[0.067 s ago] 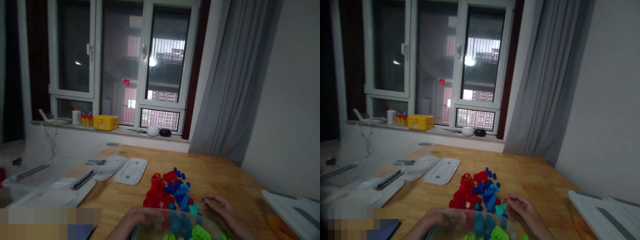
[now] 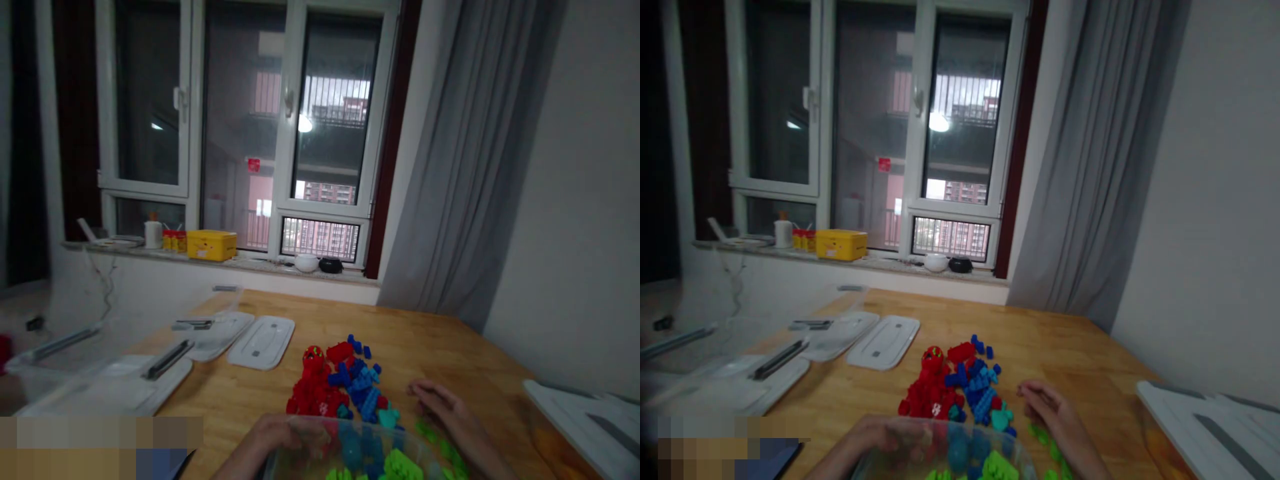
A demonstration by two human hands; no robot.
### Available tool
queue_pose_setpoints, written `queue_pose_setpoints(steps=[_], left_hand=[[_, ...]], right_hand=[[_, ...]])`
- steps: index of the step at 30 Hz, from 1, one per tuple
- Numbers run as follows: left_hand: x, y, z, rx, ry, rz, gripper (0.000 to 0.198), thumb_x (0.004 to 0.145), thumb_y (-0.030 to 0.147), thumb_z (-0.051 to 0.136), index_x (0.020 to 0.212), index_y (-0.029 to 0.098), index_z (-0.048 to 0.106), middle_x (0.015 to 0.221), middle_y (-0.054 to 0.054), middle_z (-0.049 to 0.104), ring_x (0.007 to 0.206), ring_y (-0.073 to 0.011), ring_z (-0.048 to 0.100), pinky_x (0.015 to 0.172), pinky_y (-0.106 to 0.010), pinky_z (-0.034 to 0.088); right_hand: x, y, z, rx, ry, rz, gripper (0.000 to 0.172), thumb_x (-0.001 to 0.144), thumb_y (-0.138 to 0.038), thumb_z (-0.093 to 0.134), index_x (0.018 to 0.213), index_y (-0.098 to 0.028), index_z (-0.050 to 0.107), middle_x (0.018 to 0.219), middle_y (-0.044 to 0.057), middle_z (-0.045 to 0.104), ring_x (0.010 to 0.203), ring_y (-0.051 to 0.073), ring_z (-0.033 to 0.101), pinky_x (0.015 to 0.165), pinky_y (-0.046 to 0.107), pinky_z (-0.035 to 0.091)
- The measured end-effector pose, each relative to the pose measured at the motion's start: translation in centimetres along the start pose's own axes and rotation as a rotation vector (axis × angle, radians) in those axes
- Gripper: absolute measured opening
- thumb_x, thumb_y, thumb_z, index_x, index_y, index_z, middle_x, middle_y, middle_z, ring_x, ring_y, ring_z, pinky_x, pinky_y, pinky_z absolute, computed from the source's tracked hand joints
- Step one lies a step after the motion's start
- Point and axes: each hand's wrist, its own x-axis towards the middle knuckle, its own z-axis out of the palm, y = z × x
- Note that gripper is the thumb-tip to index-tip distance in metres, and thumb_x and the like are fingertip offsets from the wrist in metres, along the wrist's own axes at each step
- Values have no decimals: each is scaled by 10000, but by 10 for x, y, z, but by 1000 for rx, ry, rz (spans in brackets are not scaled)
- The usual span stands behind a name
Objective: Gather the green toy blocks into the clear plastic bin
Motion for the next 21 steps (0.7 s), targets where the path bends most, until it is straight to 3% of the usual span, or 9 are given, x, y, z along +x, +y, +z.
queue_pose_setpoints(steps=[5,10,14,21], left_hand=[[-4,9,3,-21,4,5,400,724,205,520,957,153,841,984,-69,831,934,-309,697,843,-380,501],[-2,16,5,-7,-14,15,398,713,179,493,899,160,845,970,-63,824,922,-299,681,860,-384,485],[-3,17,5,-4,-31,41,357,728,175,504,851,159,839,976,-58,813,986,-299,668,968,-393,443],[-2,15,7,-75,-64,-1,357,697,166,506,859,127,822,926,-75,802,893,-263,656,848,-354,430]], right_hand=[[29,42,-38,-573,234,-256,403,816,-531,562,947,-209,765,1038,134,756,979,296,703,913,408,541],[37,71,-63,-853,207,-196,397,835,-467,502,974,-195,756,1051,154,767,1060,312,689,991,409,500],[37,74,-61,-888,118,-165,419,849,-480,478,897,-190,777,952,145,805,974,324,713,894,407,513],[31,74,-40,-850,58,-167,418,836,-538,539,948,-221,786,1014,105,818,993,310,722,898,385,505]])
